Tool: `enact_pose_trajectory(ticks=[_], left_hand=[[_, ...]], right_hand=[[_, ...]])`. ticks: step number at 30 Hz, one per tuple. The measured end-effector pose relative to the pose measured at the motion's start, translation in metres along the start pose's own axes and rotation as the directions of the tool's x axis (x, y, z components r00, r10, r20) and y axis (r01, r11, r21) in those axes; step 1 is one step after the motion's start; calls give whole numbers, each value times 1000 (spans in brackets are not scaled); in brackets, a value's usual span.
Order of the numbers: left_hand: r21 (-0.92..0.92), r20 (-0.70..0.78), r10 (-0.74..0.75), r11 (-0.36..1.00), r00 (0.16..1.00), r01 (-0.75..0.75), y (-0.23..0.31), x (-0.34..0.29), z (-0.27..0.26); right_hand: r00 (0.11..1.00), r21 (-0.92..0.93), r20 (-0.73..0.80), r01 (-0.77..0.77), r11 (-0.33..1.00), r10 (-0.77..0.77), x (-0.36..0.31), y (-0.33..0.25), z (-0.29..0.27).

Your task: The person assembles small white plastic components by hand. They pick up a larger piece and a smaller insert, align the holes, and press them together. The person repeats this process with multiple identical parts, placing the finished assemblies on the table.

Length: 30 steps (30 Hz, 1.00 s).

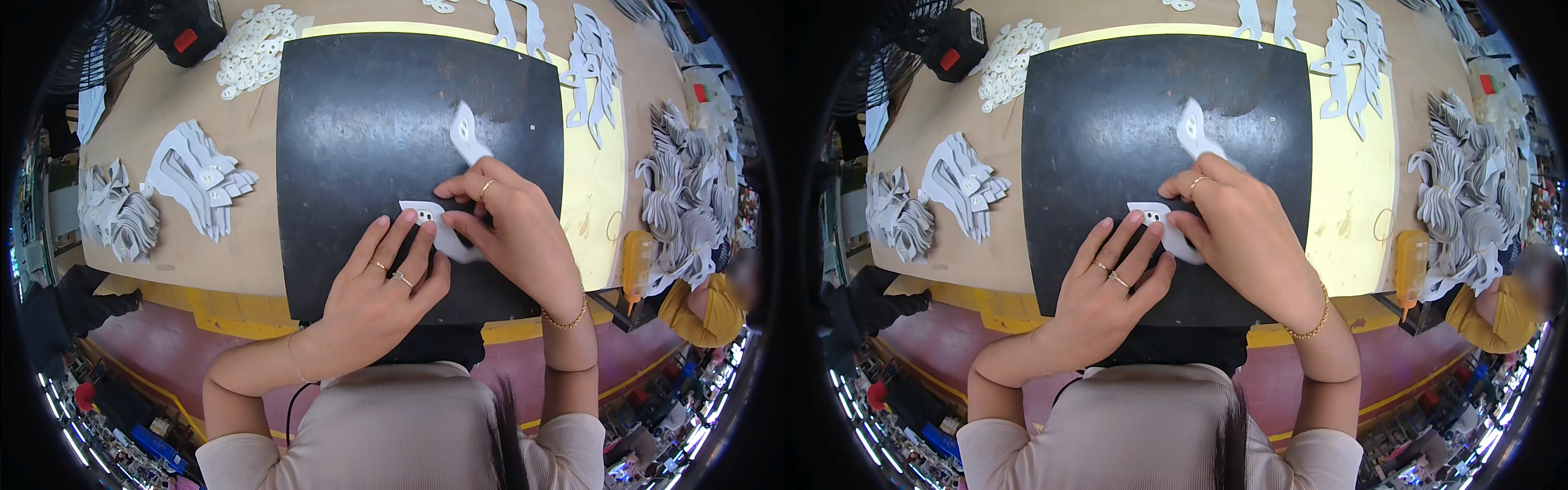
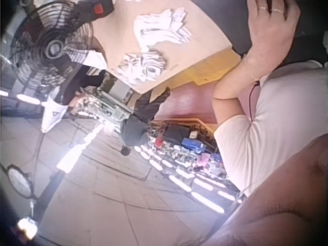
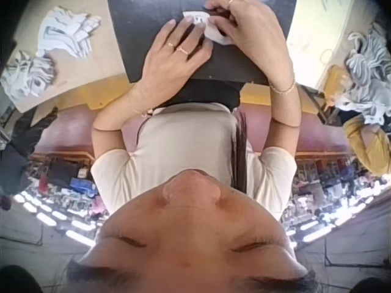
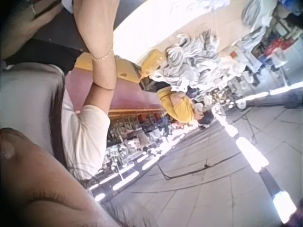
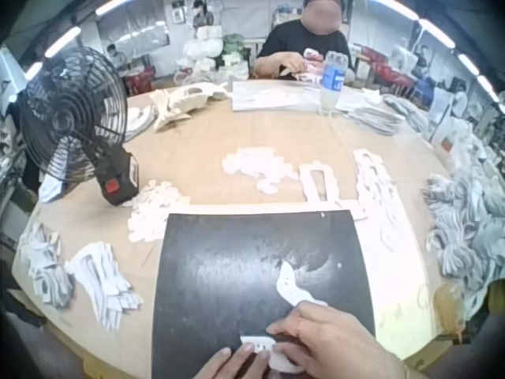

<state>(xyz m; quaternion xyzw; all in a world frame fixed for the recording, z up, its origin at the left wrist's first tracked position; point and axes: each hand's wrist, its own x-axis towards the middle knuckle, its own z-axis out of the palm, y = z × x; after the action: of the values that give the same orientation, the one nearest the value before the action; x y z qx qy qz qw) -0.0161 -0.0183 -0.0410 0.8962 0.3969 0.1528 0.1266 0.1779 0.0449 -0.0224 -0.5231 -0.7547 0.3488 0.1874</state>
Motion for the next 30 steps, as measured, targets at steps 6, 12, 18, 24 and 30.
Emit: enact_pose_trajectory(ticks=[6, 12, 18, 24, 30], left_hand=[[67, -13, 5, 998, 1000, -5, 5, -3, 9], [53, -3, -3, 999, 1000, 3, 6, -2, 9], [101, -41, 52, 994, 998, -48, 3, -2, 14], [114, -24, 43, 993, 999, -40, 4, 0, 12], [131, -36, 30, 991, 999, -25, 6, 2, 13]], right_hand=[[992, -202, 65, 122, 972, -111, 12, 6, -4], [993, -168, 93, 84, 982, -69, 14, 8, -6], [994, -175, 105, 46, 984, -28, 15, 10, -3], [992, -153, 128, 10, 988, 10, 16, 8, -4], [995, -169, 97, 5, 986, 12, 17, 8, -1]])
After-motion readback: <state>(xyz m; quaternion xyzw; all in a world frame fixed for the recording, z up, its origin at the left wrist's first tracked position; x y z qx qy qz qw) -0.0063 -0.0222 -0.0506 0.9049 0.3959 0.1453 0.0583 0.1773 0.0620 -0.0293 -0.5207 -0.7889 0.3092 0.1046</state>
